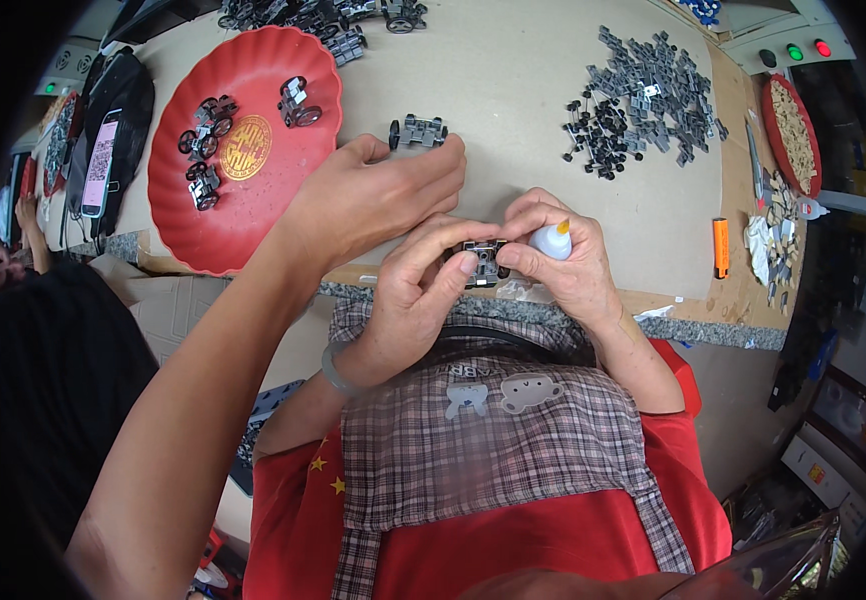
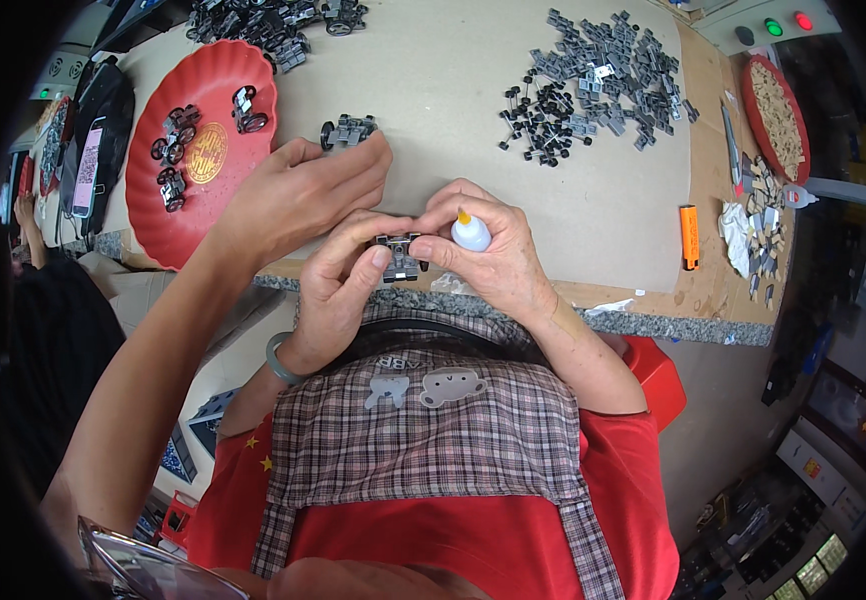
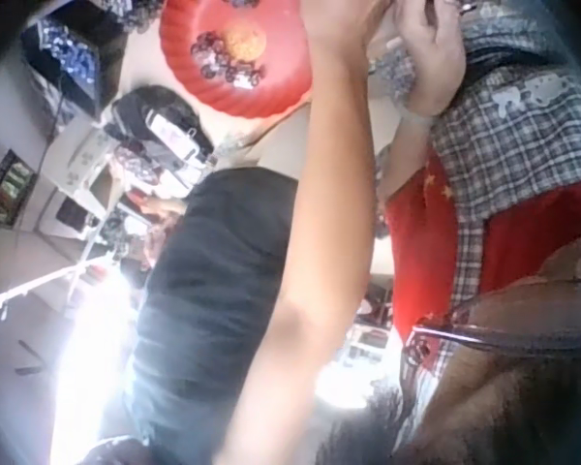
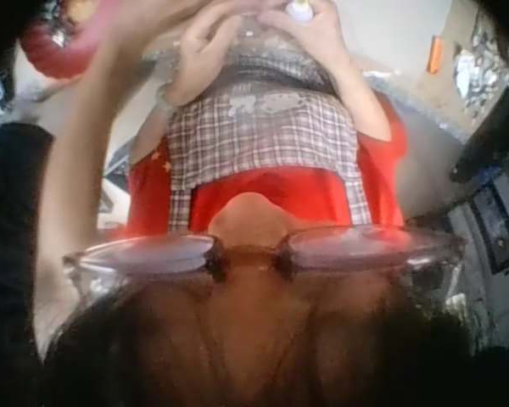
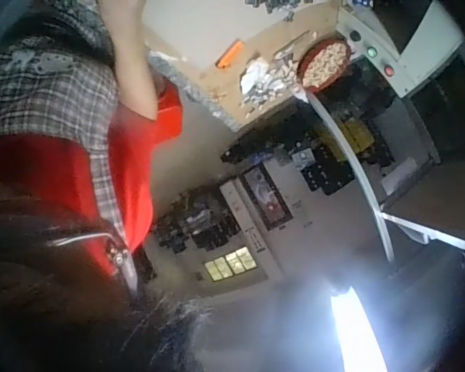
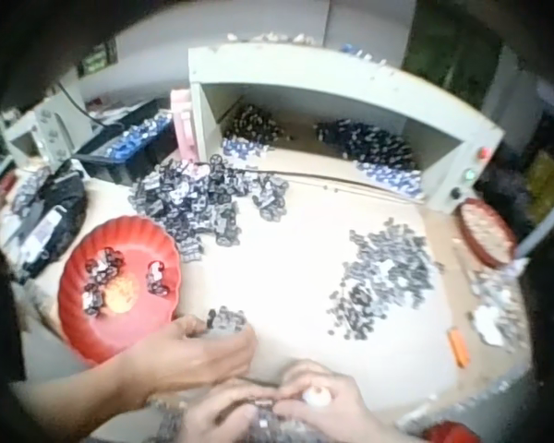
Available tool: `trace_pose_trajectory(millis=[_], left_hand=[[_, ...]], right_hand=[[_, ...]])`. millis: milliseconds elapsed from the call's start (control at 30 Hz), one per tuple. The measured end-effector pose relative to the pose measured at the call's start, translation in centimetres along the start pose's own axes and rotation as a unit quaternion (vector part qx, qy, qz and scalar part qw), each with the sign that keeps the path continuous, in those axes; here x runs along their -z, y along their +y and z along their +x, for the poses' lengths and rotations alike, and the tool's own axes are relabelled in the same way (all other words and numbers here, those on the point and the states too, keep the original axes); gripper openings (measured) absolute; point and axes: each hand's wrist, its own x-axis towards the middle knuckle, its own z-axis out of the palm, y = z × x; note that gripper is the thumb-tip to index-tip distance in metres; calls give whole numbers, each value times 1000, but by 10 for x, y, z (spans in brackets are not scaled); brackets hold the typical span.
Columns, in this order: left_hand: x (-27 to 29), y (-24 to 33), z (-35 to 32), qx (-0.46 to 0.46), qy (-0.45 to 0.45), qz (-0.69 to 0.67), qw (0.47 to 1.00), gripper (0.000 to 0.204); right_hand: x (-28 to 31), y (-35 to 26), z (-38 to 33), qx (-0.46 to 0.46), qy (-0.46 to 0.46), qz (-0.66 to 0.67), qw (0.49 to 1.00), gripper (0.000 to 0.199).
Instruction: The person assembles small plastic toy cars by applying glue from a bottle to toy car parts and attaching plastic wheels and body components.
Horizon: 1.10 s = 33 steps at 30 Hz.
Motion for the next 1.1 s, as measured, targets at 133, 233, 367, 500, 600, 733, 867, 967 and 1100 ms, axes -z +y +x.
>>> trace_pose_trajectory(millis=[133, 233, 367, 500, 600, 733, 867, 967, 1100], left_hand=[[-1, -1, -2, 25, 30, -40, 998, 25], [-2, -1, 0, 43, 46, -69, 996, 23], [1, -5, -8, 59, 94, -96, 989, 21], [1, 1, -4, 51, 99, -84, 990, 20], [9, 5, -4, 58, 133, -73, 987, 21], [20, 0, -6, 40, 190, -70, 979, 22], [25, -1, -9, 54, 240, -90, 965, 21], [22, 2, -10, 98, 192, -62, 975, 20], [19, -10, -3, 63, 157, -53, 984, 20]], right_hand=[[-4, 0, -1, 35, 9, -55, 998, 14], [-5, -2, 0, 51, 18, -70, 996, 13], [-1, -8, 9, -31, -58, 34, 997, 8], [1, -9, 23, -11, -80, 37, 996, 9], [-2, -19, 40, -21, -116, -18, 993, 11], [-16, -29, 64, -35, -153, -39, 987, 12], [-28, -27, 76, -53, -166, -63, 983, 13], [-21, -22, 65, -80, -146, -52, 985, 12], [-18, -16, 52, -79, -76, -21, 994, 11]])
